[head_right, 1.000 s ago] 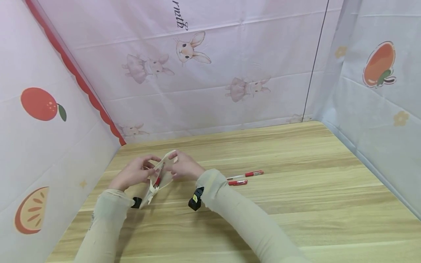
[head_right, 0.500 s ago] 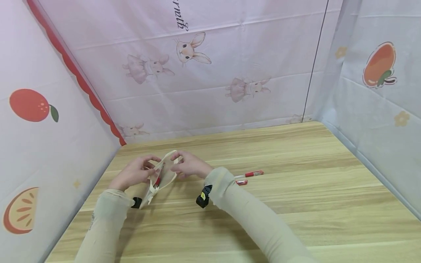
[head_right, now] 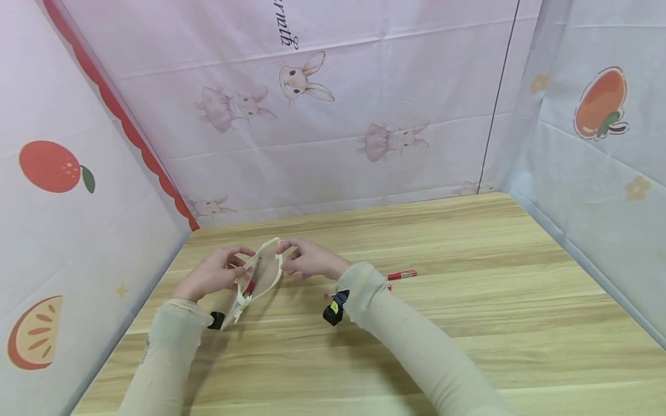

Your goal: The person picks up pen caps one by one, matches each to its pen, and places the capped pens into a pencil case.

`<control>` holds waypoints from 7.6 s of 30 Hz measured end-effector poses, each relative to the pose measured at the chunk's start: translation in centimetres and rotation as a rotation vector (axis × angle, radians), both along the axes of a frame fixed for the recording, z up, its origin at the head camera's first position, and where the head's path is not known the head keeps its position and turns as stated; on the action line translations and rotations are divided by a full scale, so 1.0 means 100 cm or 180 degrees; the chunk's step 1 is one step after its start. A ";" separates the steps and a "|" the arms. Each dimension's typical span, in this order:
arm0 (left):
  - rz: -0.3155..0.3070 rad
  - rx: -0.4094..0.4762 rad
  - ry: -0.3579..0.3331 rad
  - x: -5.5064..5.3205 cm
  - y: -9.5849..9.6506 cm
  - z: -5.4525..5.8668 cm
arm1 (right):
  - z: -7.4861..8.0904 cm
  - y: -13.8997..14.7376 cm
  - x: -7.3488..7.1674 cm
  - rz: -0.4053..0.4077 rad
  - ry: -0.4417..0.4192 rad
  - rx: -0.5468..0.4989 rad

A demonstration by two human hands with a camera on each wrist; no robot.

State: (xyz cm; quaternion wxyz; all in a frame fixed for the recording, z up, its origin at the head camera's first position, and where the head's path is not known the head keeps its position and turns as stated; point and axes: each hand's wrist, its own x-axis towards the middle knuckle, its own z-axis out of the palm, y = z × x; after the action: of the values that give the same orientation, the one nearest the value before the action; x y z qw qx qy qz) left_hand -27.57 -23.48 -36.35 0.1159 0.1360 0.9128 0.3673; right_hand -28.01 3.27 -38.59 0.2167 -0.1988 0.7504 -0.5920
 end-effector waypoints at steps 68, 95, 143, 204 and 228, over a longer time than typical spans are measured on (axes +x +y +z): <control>0.0021 -0.0109 0.0036 0.003 0.001 0.000 | -0.026 0.158 0.007 0.0417 0.1243 0.1751; 0.0014 -0.0049 -0.0074 0.003 0.001 0.000 | -0.032 0.170 0.011 0.0399 0.1378 0.1905; -0.0059 -0.0127 -0.0034 0.000 0.003 -0.002 | -0.020 0.133 -0.003 -0.0387 0.1313 0.1295; -0.0089 0.0052 -0.0030 0.001 0.002 0.005 | -0.020 -0.036 -0.002 -0.1206 0.0130 -0.0267; -0.0124 0.0088 -0.0025 -0.003 0.002 0.004 | -0.021 -0.070 0.001 -0.1407 0.0157 -0.0137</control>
State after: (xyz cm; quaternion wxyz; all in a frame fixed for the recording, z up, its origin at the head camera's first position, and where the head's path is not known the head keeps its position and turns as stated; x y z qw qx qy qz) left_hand -27.84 -23.29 -35.95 0.1247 0.1539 0.9043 0.3781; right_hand -27.88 -3.77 -40.74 0.0590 -0.0484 0.7679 -0.6360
